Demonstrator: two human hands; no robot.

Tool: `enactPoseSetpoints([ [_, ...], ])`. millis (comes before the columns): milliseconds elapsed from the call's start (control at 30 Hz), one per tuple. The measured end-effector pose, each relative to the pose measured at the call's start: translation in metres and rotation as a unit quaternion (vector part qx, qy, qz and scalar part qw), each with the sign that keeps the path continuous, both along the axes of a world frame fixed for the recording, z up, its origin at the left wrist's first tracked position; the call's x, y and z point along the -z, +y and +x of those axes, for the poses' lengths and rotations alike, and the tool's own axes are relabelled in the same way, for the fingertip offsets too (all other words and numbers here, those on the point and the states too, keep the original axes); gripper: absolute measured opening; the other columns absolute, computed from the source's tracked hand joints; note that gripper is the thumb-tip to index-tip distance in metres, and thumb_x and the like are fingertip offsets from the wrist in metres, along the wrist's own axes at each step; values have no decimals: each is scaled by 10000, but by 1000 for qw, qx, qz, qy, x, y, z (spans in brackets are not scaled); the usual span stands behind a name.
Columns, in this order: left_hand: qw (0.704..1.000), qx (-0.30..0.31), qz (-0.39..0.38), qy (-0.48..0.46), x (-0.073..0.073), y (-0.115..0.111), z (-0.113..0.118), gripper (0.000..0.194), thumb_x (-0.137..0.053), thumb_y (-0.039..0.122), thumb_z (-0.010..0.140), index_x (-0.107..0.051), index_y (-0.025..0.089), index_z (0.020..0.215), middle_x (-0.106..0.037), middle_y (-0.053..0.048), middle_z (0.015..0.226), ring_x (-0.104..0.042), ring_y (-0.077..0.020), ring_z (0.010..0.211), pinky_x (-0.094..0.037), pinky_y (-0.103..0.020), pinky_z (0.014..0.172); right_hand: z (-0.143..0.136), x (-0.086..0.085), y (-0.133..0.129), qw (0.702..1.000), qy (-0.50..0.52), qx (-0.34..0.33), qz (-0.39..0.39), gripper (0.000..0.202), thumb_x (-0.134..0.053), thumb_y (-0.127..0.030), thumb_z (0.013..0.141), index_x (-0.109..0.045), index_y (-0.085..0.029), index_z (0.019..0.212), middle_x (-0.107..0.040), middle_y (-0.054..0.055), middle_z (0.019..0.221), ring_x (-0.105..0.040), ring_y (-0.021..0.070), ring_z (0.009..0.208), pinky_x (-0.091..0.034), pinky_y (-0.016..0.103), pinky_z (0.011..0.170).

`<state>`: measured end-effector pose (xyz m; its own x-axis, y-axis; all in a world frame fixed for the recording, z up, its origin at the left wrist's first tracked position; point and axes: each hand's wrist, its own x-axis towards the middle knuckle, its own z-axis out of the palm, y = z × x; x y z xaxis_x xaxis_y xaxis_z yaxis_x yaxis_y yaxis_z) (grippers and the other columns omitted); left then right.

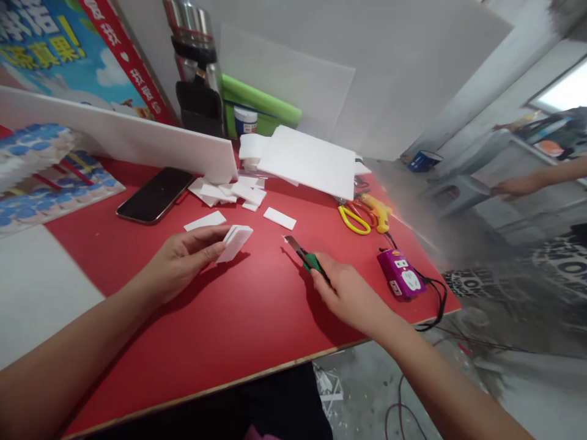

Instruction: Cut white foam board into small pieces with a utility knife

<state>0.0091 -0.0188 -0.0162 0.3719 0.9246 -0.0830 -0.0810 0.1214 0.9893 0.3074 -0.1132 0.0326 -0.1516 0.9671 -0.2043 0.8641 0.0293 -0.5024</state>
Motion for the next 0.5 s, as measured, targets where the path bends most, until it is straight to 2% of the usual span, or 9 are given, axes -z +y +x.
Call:
enactPoseSetpoints([
  [167,999,-31,-15,-7,5,5,-3,581,-889,601,790,-797,247,1242,-799,-106,1231,-782,-317,1053,-663,-490,960,-5,-2,3,990,111,36,-81,191,-413,-376,1106,-498,-243,997,-624,-39,712,-636,185,644,-476,307,675],
  [233,998,-67,17,13,1,8,-7,586,-861,605,815,-782,255,1278,-795,-101,1240,-768,-318,1069,-665,-485,931,-5,0,5,986,133,38,-93,211,-421,-400,1106,-507,-239,1002,-637,-32,737,-643,176,643,-485,304,671],
  [300,986,-122,90,71,-4,13,-14,548,-825,579,860,-767,270,1309,-783,-91,1265,-740,-315,1117,-647,-473,950,-5,3,6,983,150,39,-100,230,-433,-428,1102,-514,-236,1003,-640,-30,743,-638,166,623,-483,294,647],
  [400,924,-214,241,205,-6,22,-27,391,-775,509,923,-784,297,1252,-757,-65,1291,-703,-294,1165,-587,-439,1023,-4,5,5,977,176,38,-112,260,-443,-462,1097,-517,-238,988,-625,-33,728,-624,151,593,-472,276,604],
  [467,886,-253,295,255,-3,27,-33,339,-756,467,948,-774,315,1250,-748,-53,1279,-703,-283,1141,-573,-436,1021,-4,5,4,977,178,26,-113,282,-439,-468,1102,-518,-238,960,-619,-34,721,-619,142,590,-467,269,601],
  [500,876,-260,306,267,-1,28,-34,337,-755,445,951,-765,319,1263,-746,-53,1273,-704,-281,1128,-570,-438,1016,-4,5,4,978,174,19,-111,287,-438,-467,1105,-523,-237,956,-619,-35,719,-618,139,593,-465,268,604],
])
